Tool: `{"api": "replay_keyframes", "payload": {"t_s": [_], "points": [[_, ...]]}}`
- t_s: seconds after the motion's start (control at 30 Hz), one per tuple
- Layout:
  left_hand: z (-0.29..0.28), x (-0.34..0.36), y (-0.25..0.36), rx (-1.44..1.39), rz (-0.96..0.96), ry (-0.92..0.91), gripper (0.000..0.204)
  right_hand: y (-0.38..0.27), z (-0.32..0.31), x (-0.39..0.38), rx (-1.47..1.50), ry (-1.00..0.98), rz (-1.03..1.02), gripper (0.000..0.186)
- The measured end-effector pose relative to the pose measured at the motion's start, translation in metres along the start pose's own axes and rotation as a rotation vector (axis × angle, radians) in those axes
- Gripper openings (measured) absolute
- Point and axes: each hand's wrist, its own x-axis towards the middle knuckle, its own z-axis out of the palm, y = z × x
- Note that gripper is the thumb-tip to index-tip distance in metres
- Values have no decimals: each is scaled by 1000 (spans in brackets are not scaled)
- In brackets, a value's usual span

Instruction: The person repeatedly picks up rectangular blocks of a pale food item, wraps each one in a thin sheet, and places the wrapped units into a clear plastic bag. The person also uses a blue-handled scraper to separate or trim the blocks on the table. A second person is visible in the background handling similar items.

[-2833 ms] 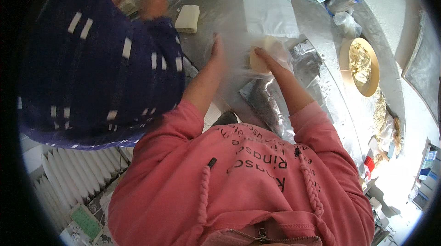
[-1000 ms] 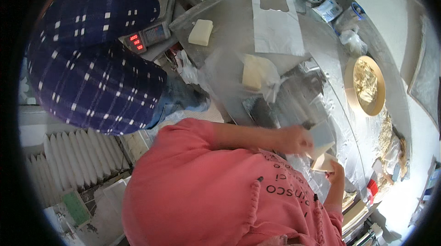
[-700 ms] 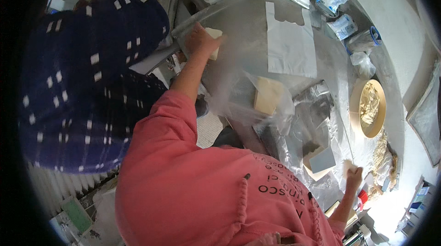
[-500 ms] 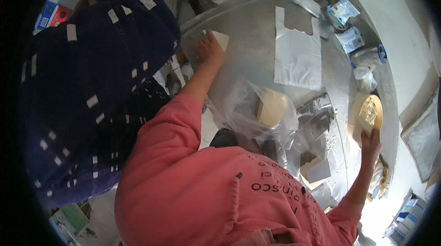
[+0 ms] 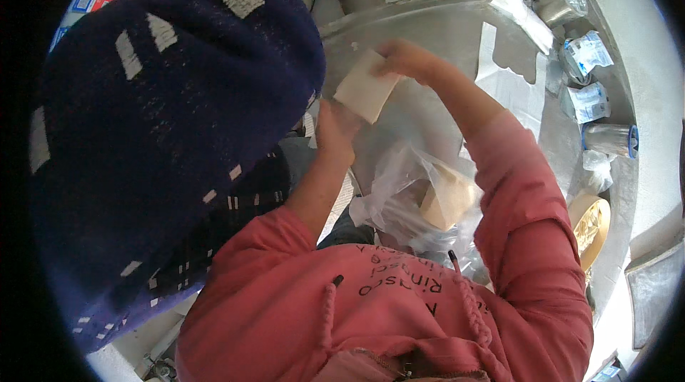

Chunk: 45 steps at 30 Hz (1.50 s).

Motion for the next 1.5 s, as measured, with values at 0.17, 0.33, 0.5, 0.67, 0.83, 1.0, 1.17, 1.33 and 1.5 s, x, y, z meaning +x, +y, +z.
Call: {"api": "replay_keyframes", "payload": {"t_s": [0.17,0.33,0.5,0.67,0.83,1.0,1.17,1.33,1.5], "points": [[21,5,-2,175,-22,23,37,13,9,33,43,21,-21,34],[31,6,1,230,-57,120,33,36,12,50,-157,124,-86,44],[36,22,5,418,-107,62,41,56,32,64,-472,295,-18,65],[42,31,3,82,-44,179,45,68,43,58,-306,221,1,69],[41,32,5,5,-100,31,50,64,41,52,-187,165,10,66],[73,6,16,1088,671,197,64,81,43,-1,482,196,147,72],[146,-103,1,1651,990,-535,67,125,37,-156,1173,421,19,80],[193,-250,-102,1090,583,-1324,74,142,57,-375,1851,614,-660,76],[178,-336,-247,912,-204,-1546,46,167,125,-562,1602,1000,-743,76]]}}
